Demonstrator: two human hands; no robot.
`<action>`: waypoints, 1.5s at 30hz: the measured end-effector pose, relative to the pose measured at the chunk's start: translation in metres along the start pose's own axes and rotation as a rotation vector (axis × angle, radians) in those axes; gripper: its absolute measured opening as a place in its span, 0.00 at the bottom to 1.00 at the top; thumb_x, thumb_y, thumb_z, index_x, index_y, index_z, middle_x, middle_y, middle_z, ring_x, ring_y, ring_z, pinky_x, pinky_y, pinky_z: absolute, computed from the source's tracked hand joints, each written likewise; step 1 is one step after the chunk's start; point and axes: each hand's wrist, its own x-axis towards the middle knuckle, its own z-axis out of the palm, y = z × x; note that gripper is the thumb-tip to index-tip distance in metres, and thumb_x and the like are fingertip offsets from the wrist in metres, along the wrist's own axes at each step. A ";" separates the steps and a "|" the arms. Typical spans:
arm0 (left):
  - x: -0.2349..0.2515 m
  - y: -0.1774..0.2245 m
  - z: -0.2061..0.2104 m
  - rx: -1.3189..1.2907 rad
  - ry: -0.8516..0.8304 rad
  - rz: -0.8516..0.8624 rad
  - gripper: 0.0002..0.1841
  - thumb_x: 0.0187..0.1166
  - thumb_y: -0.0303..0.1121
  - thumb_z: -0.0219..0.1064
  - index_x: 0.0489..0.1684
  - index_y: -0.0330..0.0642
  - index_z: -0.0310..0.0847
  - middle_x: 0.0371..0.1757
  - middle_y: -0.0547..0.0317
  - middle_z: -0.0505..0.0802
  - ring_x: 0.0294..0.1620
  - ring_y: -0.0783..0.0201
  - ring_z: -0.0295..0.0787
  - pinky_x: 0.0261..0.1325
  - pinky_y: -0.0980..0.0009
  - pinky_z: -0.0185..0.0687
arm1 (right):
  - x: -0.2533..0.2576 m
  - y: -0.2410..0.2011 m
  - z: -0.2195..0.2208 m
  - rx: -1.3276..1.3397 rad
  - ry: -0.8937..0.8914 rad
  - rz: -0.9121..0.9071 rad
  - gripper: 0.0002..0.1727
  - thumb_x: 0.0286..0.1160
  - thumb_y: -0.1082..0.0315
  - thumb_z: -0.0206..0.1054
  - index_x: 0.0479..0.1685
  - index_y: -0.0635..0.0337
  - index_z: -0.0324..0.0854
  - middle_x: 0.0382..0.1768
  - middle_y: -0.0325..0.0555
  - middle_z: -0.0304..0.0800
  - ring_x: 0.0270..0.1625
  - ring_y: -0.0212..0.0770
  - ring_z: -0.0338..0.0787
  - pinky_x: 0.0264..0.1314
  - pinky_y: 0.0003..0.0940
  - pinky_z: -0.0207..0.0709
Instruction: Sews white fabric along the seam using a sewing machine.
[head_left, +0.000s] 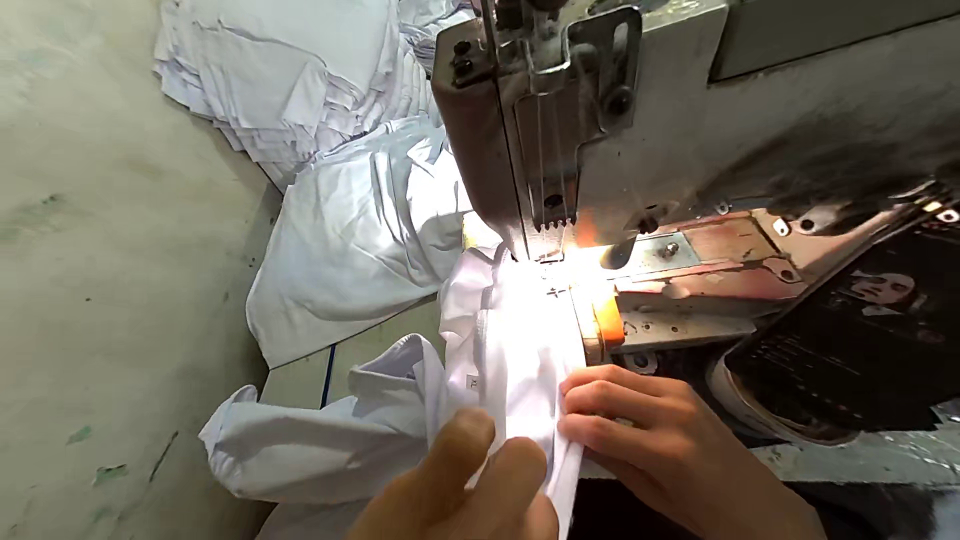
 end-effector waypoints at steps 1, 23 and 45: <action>0.002 -0.003 0.004 -0.017 0.031 0.008 0.18 0.88 0.39 0.57 0.26 0.44 0.85 0.25 0.54 0.85 0.34 0.51 0.78 0.56 0.51 0.59 | -0.002 -0.001 -0.001 0.024 0.001 -0.007 0.11 0.87 0.63 0.60 0.41 0.50 0.88 0.44 0.38 0.93 0.60 0.34 0.90 0.58 0.22 0.83; -0.062 -0.060 0.173 -0.030 0.552 -0.709 0.26 0.73 0.39 0.71 0.70 0.39 0.84 0.55 0.29 0.91 0.56 0.24 0.87 0.56 0.25 0.75 | -0.037 -0.049 0.018 0.088 0.136 0.158 0.08 0.83 0.62 0.66 0.40 0.54 0.87 0.46 0.39 0.90 0.70 0.36 0.82 0.77 0.27 0.75; 0.035 -0.050 0.162 0.073 0.848 -0.385 0.07 0.89 0.38 0.53 0.45 0.61 0.78 0.49 0.68 0.88 0.63 0.60 0.76 0.76 0.54 0.48 | -0.016 -0.033 0.011 -0.089 -0.021 0.229 0.07 0.86 0.66 0.62 0.46 0.55 0.85 0.48 0.44 0.92 0.65 0.42 0.87 0.59 0.32 0.82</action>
